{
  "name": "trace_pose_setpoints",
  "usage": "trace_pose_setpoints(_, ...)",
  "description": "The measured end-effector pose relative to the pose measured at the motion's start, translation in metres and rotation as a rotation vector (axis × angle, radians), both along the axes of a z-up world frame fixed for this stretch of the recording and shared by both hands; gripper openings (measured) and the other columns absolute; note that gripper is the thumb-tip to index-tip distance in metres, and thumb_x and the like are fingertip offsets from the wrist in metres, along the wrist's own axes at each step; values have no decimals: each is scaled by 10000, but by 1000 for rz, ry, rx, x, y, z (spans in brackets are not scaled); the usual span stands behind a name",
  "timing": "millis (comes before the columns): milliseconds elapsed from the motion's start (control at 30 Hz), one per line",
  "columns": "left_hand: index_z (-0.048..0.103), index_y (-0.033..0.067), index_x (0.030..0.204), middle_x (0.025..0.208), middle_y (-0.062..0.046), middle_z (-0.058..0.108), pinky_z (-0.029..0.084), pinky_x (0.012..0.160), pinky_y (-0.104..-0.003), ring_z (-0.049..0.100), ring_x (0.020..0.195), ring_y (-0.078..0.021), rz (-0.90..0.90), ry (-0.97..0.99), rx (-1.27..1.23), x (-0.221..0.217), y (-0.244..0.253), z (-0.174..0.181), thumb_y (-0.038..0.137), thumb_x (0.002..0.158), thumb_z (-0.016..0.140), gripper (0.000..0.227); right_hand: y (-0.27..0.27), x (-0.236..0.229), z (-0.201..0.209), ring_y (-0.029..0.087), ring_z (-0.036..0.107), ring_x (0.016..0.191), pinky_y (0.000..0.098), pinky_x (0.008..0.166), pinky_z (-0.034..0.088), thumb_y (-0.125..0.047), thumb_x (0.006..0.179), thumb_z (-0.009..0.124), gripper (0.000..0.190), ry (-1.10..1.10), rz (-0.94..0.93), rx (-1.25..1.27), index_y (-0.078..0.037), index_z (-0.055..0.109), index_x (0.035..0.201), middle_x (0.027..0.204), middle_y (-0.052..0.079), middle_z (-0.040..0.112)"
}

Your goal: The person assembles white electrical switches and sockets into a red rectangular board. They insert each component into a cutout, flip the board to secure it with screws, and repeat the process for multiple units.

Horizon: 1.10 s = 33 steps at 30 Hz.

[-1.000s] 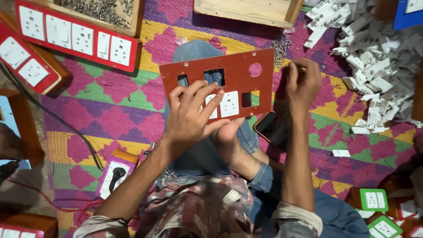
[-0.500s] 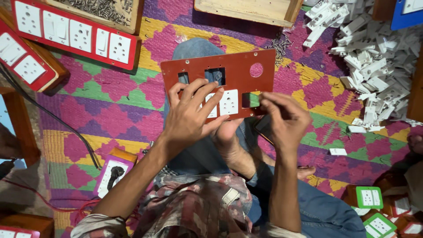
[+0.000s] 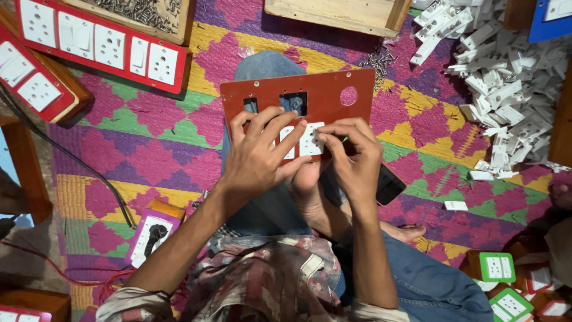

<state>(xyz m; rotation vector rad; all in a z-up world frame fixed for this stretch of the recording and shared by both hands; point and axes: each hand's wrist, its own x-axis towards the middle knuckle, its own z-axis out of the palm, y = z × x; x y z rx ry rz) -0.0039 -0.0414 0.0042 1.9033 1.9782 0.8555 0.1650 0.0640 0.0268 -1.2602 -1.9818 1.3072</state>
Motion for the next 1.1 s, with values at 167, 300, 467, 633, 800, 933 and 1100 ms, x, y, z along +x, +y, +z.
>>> trace_pose_setpoints(167, 697, 76, 1309, 1364, -82, 628, 329, 1067, -530, 509, 1321, -255, 6, -15, 4, 1, 0, 1, 426, 889, 823, 562, -1, -6, 1, 149, 672, 857, 267, 741, 534, 40, 900, 752, 123, -55, -7, 27, -13, 765, 1010, 956, 72, 692)
trace_pose_setpoints(300, 699, 71, 1296, 1361, -84, 632, 337, 1072, -531, 516, 1317, -253, 14, -19, 7, 1, 1, 1, 409, 874, 831, 556, -1, -11, 3, 160, 659, 845, 276, 726, 517, 24, 887, 773, 120, -86, 6, 83, -17, 768, 999, 940, 79, 680)
trace_pose_setpoints(467, 705, 83, 1277, 1359, -81, 634, 341, 1066, -531, 516, 1316, -251, 14, -17, 18, 1, 0, 0, 397, 878, 836, 525, -2, -16, 4, 158, 643, 792, 277, 696, 508, -13, 882, 804, 108, -153, 4, 148, -32, 777, 985, 916, 84, 669)
trace_pose_setpoints(633, 688, 74, 1300, 1367, -87, 618, 336, 1074, -549, 502, 1331, -262, 2, -6, -15, 1, 0, -1, 423, 869, 831, 573, 5, -18, -1, 139, 592, 703, 261, 625, 478, -91, 804, 889, 193, -213, -79, -10, -16, 723, 868, 832, 50, 637)
trace_pose_setpoints(800, 618, 91, 1392, 1380, -155, 570, 303, 1060, -603, 467, 1343, -307, -63, 28, -42, 1, 0, -1, 495, 816, 805, 728, 5, -5, -9, 125, 573, 867, 272, 754, 471, -77, 900, 853, 211, -112, -215, 197, -25, 663, 973, 963, 46, 593)
trace_pose_setpoints(933, 576, 149, 1464, 1439, -160, 559, 288, 1104, -599, 444, 1411, -292, -142, 168, -59, -5, -6, -4, 469, 798, 796, 771, 4, 22, -15, 140, 584, 978, 314, 826, 458, -79, 973, 818, 174, -204, -331, 286, -35, 666, 1045, 1020, 45, 600)
trace_pose_setpoints(1100, 584, 191, 1454, 1407, -184, 558, 283, 1117, -599, 453, 1397, -320, -199, 218, -13, -8, -4, -4, 473, 807, 797, 737, 1, 58, -26, 113, 594, 927, 285, 787, 480, -137, 1002, 751, 130, -93, -457, 117, -52, 656, 1033, 1001, 10, 622)
